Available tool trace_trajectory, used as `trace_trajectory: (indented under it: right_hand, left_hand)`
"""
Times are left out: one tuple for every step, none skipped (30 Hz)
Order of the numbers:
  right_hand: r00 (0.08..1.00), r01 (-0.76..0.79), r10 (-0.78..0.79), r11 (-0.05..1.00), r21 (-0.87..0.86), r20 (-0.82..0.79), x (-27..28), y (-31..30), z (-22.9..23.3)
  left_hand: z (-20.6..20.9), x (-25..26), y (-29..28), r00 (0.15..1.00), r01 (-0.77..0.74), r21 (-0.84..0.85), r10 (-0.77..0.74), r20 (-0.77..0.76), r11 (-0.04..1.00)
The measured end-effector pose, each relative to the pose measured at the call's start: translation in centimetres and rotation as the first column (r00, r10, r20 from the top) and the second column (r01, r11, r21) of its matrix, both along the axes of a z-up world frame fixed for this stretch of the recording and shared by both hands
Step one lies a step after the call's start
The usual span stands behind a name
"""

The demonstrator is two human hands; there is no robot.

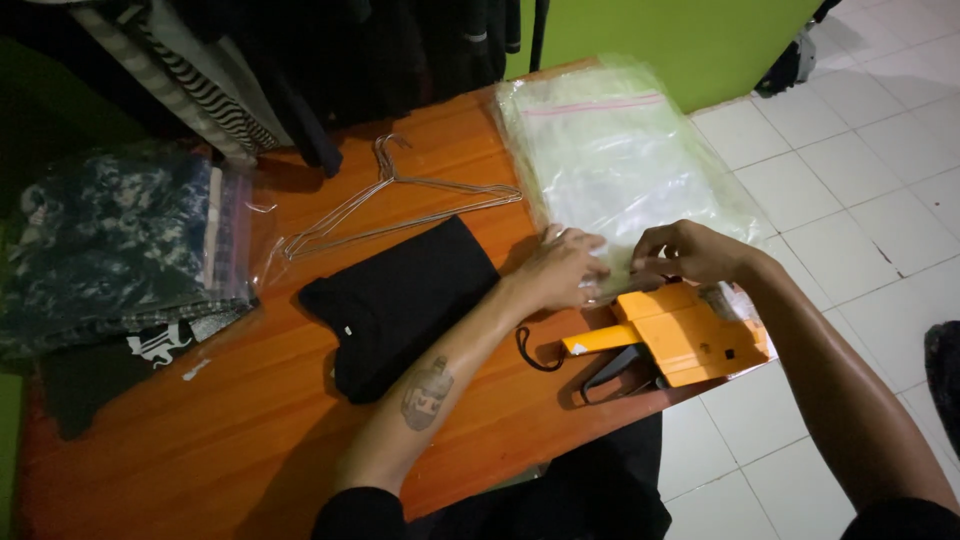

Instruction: Removing t-shirts from plastic packaging, tagging them, and placing them on hangers for storage.

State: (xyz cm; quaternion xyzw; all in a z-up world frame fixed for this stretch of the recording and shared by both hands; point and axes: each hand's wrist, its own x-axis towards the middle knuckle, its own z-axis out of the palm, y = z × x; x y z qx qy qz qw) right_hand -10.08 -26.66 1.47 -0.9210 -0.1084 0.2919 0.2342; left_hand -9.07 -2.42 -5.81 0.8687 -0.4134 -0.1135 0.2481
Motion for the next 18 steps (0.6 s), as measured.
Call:
trace_trajectory:
  right_hand:
    - [1.000, 0.000, 0.000, 1.000, -0.001, -0.001, 0.2, -0.4, -0.8]
    - [0.998, 0.019, -0.021, 0.999, 0.037, 0.051, 0.4, -0.8, -1.6]
    - [0.994, 0.037, -0.045, 0.996, 0.076, 0.101, 0.6, -1.2, -2.3]
    - [0.994, 0.035, -0.042, 0.997, 0.076, 0.101, 0.7, -1.6, -3.0]
    - [0.970, 0.008, -0.044, 0.988, 0.154, 0.238, 0.8, -2.1, -3.7]
    - [0.927, -0.029, -0.058, 0.974, 0.226, 0.371, 1.0, -2.5, -4.4]
    - [0.927, -0.031, -0.057, 0.974, 0.226, 0.372, 1.0, -2.6, -4.7]
    - [0.862, -0.075, -0.016, 0.984, 0.159, 0.507, 0.9, -2.7, -5.0]
    - [0.777, -0.109, 0.031, 0.990, 0.086, 0.629, 0.9, -2.9, -5.2]
    - [0.775, -0.111, 0.033, 0.990, 0.085, 0.631, 0.9, -2.9, -5.3]
    - [0.765, -0.099, 0.060, 0.995, 0.026, 0.641, 0.9, -3.0, -5.3]
    - [0.756, -0.085, 0.086, 0.996, -0.033, 0.649, 0.9, -3.0, -5.4]
    - [0.755, -0.087, 0.087, 0.996, -0.032, 0.650, 1.0, -3.0, -5.4]
    - [0.786, -0.076, 0.065, 0.997, -0.008, 0.615, 1.0, -3.0, -5.4]
    - [0.815, -0.065, 0.044, 0.998, 0.016, 0.578, 1.0, -3.0, -5.5]
    - [0.815, -0.067, 0.045, 0.998, 0.016, 0.577, 1.1, -3.1, -5.7]
    - [0.833, -0.056, 0.029, 0.998, 0.031, 0.553, 1.2, -3.2, -5.9]
    - [0.850, -0.045, 0.014, 0.998, 0.046, 0.527, 1.3, -3.3, -6.0]
  left_hand:
    - [0.1, -0.2, -0.1, 1.000, 0.000, -0.001, 0.000, -0.001, 1.000]
    - [0.3, -0.3, -0.1, 1.000, 0.015, 0.001, -0.015, 0.002, 1.000]
    - [0.4, -0.5, -0.1, 1.000, 0.030, 0.002, -0.030, 0.006, 1.000]
    - [-0.2, -0.4, -0.1, 1.000, 0.028, 0.002, -0.028, 0.005, 1.000]
    - [-0.8, -0.3, -0.1, 0.996, -0.012, -0.054, 0.017, 0.087, 0.998]
    - [-1.5, -0.1, -0.1, 0.984, -0.046, -0.112, 0.065, 0.168, 0.993]
    - [-1.4, -0.1, 0.0, 0.983, -0.048, -0.112, 0.067, 0.169, 0.993]
    - [-1.3, -0.1, 0.0, 0.986, -0.061, -0.105, 0.076, 0.146, 0.993]
    - [-1.3, -0.1, 0.0, 0.989, -0.075, -0.097, 0.086, 0.123, 0.992]
    - [-1.7, 0.0, -0.2, 0.988, -0.076, -0.098, 0.088, 0.126, 0.992]
    - [-2.0, 0.2, -0.5, 0.991, -0.077, -0.065, 0.084, 0.102, 0.995]
    - [-2.5, 0.3, -0.7, 0.994, -0.078, -0.032, 0.080, 0.075, 0.996]
    - [-3.0, 0.4, -0.7, 0.994, -0.079, -0.032, 0.081, 0.077, 0.996]
    - [-3.5, 0.5, -0.8, 0.993, -0.070, -0.051, 0.074, 0.086, 0.996]
    - [-4.1, 0.6, -0.8, 0.993, -0.062, -0.070, 0.068, 0.096, 0.996]
    - [-4.0, 0.5, -0.7, 0.993, -0.063, -0.070, 0.070, 0.094, 0.996]
    - [-3.9, 0.5, -0.6, 0.993, -0.063, -0.088, 0.072, 0.096, 0.994]
    - [-3.9, 0.5, -0.5, 0.993, -0.064, -0.105, 0.074, 0.096, 0.992]
